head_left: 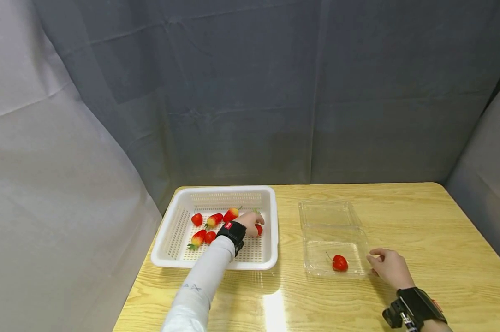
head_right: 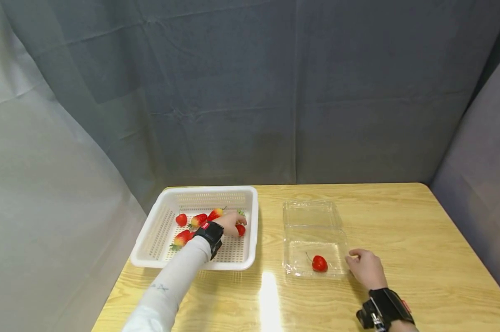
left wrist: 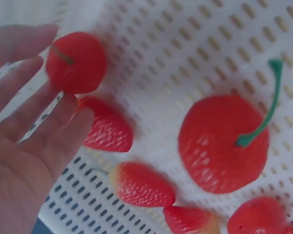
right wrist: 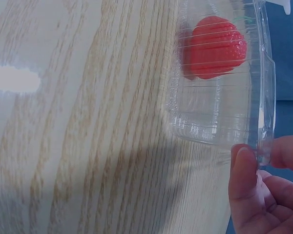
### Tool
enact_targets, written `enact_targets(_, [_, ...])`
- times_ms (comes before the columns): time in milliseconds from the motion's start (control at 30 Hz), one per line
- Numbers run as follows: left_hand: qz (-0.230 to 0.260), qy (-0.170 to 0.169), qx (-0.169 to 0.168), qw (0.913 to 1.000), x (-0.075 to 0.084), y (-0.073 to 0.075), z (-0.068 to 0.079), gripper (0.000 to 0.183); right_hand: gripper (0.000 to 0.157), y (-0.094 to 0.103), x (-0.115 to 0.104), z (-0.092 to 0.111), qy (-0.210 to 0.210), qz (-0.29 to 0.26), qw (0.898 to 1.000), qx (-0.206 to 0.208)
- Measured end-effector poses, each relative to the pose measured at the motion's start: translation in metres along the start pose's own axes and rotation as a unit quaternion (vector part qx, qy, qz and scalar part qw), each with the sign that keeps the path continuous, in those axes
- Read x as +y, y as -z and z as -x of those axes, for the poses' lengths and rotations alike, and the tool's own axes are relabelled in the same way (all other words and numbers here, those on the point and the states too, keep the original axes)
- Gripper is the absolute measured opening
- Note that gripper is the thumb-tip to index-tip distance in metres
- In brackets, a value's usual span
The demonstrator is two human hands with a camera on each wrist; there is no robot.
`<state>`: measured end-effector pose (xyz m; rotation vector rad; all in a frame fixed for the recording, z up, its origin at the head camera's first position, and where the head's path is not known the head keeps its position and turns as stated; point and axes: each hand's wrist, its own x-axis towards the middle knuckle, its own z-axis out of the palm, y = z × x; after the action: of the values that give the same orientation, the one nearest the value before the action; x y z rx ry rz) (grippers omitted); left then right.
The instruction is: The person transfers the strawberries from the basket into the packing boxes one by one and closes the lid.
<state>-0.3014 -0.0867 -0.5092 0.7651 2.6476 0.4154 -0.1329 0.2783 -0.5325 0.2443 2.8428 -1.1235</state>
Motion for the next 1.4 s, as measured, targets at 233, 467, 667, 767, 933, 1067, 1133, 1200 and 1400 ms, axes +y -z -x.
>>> enact_targets(233, [-0.004,0.036,-0.02,0.9991,0.003,-0.015,-0.002,0.04,0.036,-0.001,0.001,-0.001,-0.001,0.0,1.0,0.001])
enact_targets(467, [-0.021,0.029,0.0,0.9994,-0.001,-0.025,-0.01,0.037,0.036,-0.002,0.003,-0.001,0.003,0.004,1.0,0.006])
enact_targets(667, [-0.01,0.023,0.009,0.9996,-0.001,-0.028,-0.009,0.039,0.036,-0.001,0.003,-0.001,0.004,0.003,1.0,0.006])
enact_targets(767, [-0.009,0.028,0.005,0.9995,-0.001,-0.026,-0.01,0.039,0.036,-0.001,0.002,0.0,0.003,-0.001,1.0,0.004])
enact_targets(933, [-0.008,0.008,0.032,0.9994,-0.031,-0.033,-0.038,0.036,0.037,-0.002,0.002,0.0,-0.001,-0.007,1.0,0.003])
enact_targets(1067, [0.026,-0.057,0.107,0.9923,-0.077,-0.039,-0.069,0.037,0.037,-0.003,0.003,0.0,-0.002,-0.011,1.0,0.004])
enact_targets(1133, [0.057,-0.063,0.121,0.989,-0.077,-0.026,-0.068,0.04,0.037,-0.004,0.003,-0.001,-0.004,-0.013,1.0,0.004])
enact_targets(1200, [0.074,-0.033,0.121,0.9893,-0.047,0.006,-0.045,0.039,0.038,-0.003,0.003,-0.001,-0.005,-0.014,1.0,0.003])
enact_targets(1400, [0.08,-0.062,0.174,0.9796,0.017,0.059,-0.008,0.033,0.038,-0.002,0.003,-0.001,-0.001,-0.011,1.0,0.005])
